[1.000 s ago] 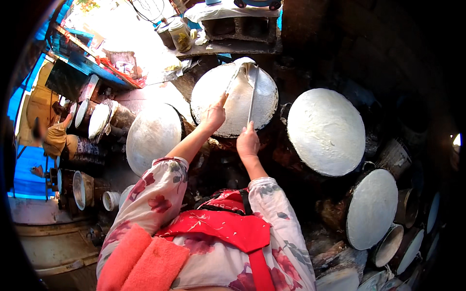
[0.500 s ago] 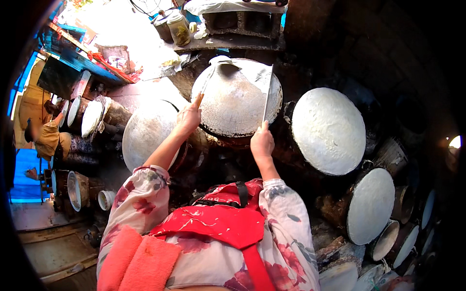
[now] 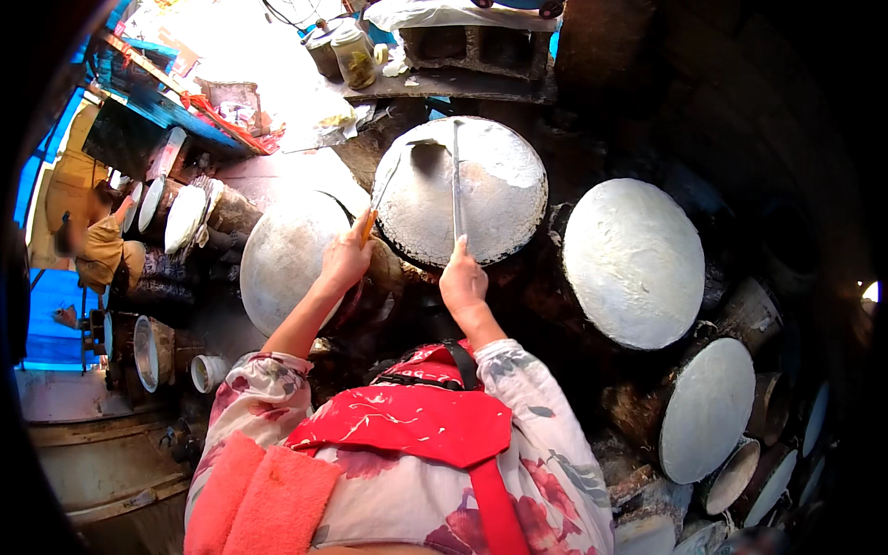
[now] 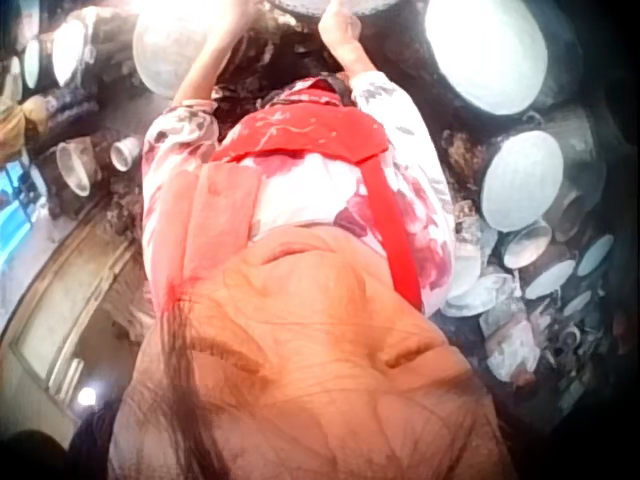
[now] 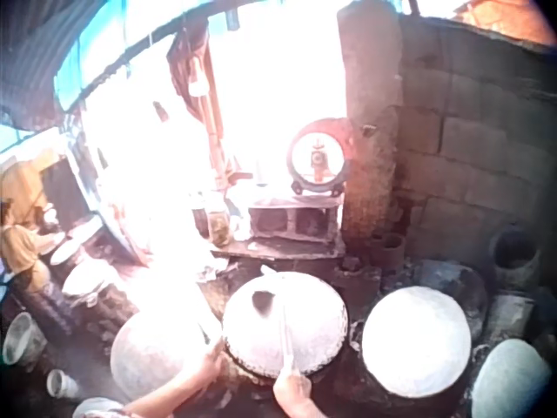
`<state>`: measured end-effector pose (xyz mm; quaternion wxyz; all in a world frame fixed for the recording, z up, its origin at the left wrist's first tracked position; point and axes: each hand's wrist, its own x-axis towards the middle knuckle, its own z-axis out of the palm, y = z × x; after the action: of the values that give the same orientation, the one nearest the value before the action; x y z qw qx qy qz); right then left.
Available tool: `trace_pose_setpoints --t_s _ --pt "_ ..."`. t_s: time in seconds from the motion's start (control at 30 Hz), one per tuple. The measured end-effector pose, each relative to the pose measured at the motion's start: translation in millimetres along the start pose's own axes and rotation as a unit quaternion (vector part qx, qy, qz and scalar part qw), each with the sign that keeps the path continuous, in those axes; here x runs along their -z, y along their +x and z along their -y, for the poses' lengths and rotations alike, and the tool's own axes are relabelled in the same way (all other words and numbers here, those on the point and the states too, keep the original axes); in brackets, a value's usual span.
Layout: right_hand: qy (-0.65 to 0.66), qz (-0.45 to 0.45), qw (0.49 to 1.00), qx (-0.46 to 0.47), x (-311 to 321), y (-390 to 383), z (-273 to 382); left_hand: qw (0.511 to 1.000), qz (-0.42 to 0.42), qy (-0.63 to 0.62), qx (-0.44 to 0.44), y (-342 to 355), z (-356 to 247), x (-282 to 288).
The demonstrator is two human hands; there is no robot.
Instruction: The person pours batter onto hot griddles, spreads it evenly with a wooden tool, and flips the cooked cakes. They repeat this process across multiple griddles, removing finished cakes and placing them on a stack.
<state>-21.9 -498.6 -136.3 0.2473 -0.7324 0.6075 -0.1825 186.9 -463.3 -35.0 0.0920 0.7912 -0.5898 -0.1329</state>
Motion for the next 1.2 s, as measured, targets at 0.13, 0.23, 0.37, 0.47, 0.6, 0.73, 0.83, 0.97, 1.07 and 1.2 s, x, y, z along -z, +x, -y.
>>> trace_pose_setpoints --t_s 0.13,0.23,0.37,0.47,0.6,0.73,0.83,0.97,1.07,1.2 --pt "0.000 -0.029 0.999 -0.040 50 21 -29 0.999 -0.036 -0.023 -0.017 -18 20 3" --pt "-0.033 0.023 0.998 -0.047 51 30 -27 0.999 -0.008 -0.030 0.005 -26 5 15" --pt "-0.080 0.047 0.995 0.031 44 39 6 0.999 -0.006 -0.040 0.011 -38 2 15" --pt "-0.045 0.030 0.998 -0.009 84 54 -17 0.998 -0.006 -0.058 0.023 -56 12 17" --pt "-0.069 0.085 0.994 0.002 48 54 -12 0.996 -0.011 -0.081 0.041 -65 -2 19" --pt "-0.103 0.095 0.988 0.057 67 58 1 0.990 -0.011 -0.128 0.063 -85 4 24" --pt "-0.070 0.033 0.997 -0.014 82 89 -48 0.985 -0.004 -0.153 0.083 -97 1 29" --pt "-0.135 0.119 0.978 0.101 54 76 -20 0.968 -0.045 -0.244 0.036 -96 -2 18" --pt "-0.139 0.083 0.975 0.152 59 77 -24 0.947 -0.090 -0.308 0.020 -112 -18 20" --pt "-0.106 0.076 0.988 0.080 87 118 -54 0.929 -0.177 -0.323 -0.036 -100 -10 -6"
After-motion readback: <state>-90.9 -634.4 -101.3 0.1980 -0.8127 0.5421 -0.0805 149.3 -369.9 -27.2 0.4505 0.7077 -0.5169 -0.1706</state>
